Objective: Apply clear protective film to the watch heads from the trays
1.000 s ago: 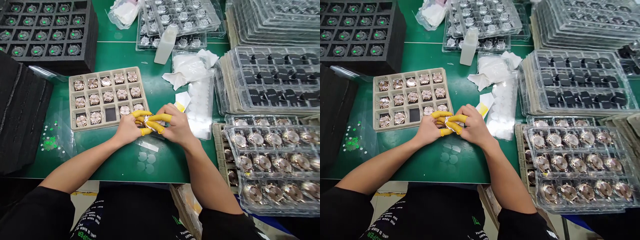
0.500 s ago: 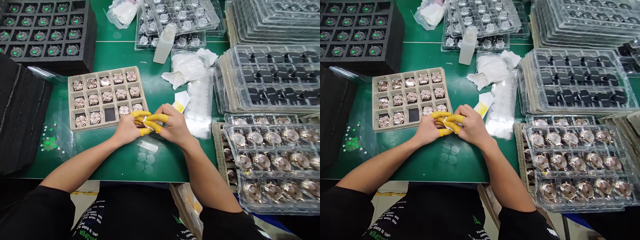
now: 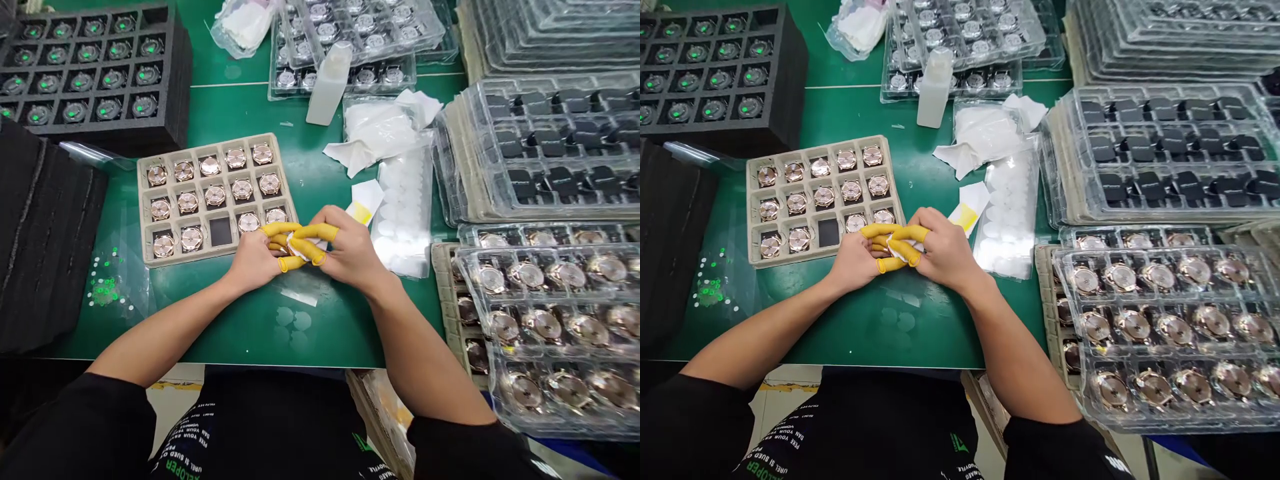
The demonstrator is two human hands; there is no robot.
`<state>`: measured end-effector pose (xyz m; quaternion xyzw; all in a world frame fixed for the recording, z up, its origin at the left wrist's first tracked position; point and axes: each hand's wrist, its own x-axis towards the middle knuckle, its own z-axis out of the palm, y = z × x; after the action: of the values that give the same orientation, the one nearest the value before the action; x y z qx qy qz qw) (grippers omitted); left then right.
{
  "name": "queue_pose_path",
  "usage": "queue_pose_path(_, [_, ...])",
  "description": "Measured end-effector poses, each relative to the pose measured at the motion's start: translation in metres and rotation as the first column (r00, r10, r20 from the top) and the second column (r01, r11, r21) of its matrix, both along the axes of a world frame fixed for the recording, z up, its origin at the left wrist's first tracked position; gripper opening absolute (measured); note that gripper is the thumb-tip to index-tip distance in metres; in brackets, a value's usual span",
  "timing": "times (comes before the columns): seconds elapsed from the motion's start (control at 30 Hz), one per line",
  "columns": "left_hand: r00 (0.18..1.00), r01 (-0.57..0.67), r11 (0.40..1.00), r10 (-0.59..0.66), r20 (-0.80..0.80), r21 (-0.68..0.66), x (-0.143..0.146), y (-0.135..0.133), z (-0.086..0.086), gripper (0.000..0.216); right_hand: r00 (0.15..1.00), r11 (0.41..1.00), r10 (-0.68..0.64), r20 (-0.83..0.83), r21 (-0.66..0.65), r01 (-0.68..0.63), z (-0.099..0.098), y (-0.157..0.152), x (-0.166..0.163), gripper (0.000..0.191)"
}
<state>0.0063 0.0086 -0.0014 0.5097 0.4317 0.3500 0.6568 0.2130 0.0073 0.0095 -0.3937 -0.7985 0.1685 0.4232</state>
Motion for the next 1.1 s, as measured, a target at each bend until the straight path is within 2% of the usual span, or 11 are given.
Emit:
queue_pose_path(0.07, [1.000,-0.010,1.000,0.011,-0.010,0.006,0.000,0.000,0.000,0.069,0.999,0.999,-0.036,0.035,-0.004,0.037,0.000,0.000,-0.001,0.014])
queue_pose_path(0.17, [1.000,0.003,1.000,-0.002,-0.014,0.005,-0.001,0.000,0.001,0.067,0.998,1.000,0.004,0.056,-0.023,-0.003,0.000,0.000,-0.002,0.014])
queue_pose_path(0.3, [0.999,-0.025,1.000,0.025,-0.044,0.011,-0.001,0.001,0.003,0.068,0.997,0.998,-0.058,0.058,-0.033,0.060,0.000,-0.001,-0.003,0.016])
queue_pose_path(0.4, [0.999,-0.008,1.000,0.008,-0.050,0.005,-0.001,0.002,0.003,0.071,0.996,0.999,0.015,0.088,-0.052,-0.011,0.002,-0.003,-0.003,0.016])
queue_pose_path(0.53, [0.999,-0.009,1.000,0.009,-0.043,0.000,-0.001,0.001,0.003,0.073,0.991,0.996,-0.073,0.108,-0.043,0.078,0.003,-0.004,-0.003,0.020])
queue_pose_path(0.67, [0.999,0.009,1.000,-0.009,-0.042,0.002,0.000,0.001,0.003,0.071,0.995,0.997,0.019,0.094,-0.079,-0.011,0.004,-0.002,-0.001,0.024])
queue_pose_path(0.77, [0.999,-0.007,1.000,0.008,-0.051,0.023,0.000,0.001,0.002,0.071,0.998,0.997,-0.032,0.057,-0.063,0.036,0.004,-0.001,-0.002,0.023])
queue_pose_path(0.9, [0.999,-0.018,0.999,0.020,-0.043,0.050,-0.001,0.001,0.001,0.073,0.999,0.996,0.048,0.021,-0.074,-0.046,-0.001,0.001,-0.004,0.017])
queue_pose_path(0.93, [0.999,-0.016,0.998,0.019,-0.047,0.057,-0.001,0.001,0.001,0.072,1.000,0.997,0.017,0.024,-0.076,-0.015,-0.003,0.003,-0.002,0.018])
queue_pose_path(1.0, [0.997,-0.028,0.997,0.033,-0.066,0.076,-0.001,0.001,0.002,0.070,0.988,0.987,-0.148,0.052,-0.063,0.151,-0.005,0.007,0.006,0.021])
queue_pose_path(1.1, [0.994,-0.054,0.985,0.068,-0.083,0.165,-0.002,-0.002,0.002,0.064,0.930,0.929,-0.350,0.112,-0.086,0.360,-0.003,0.011,0.026,0.025])
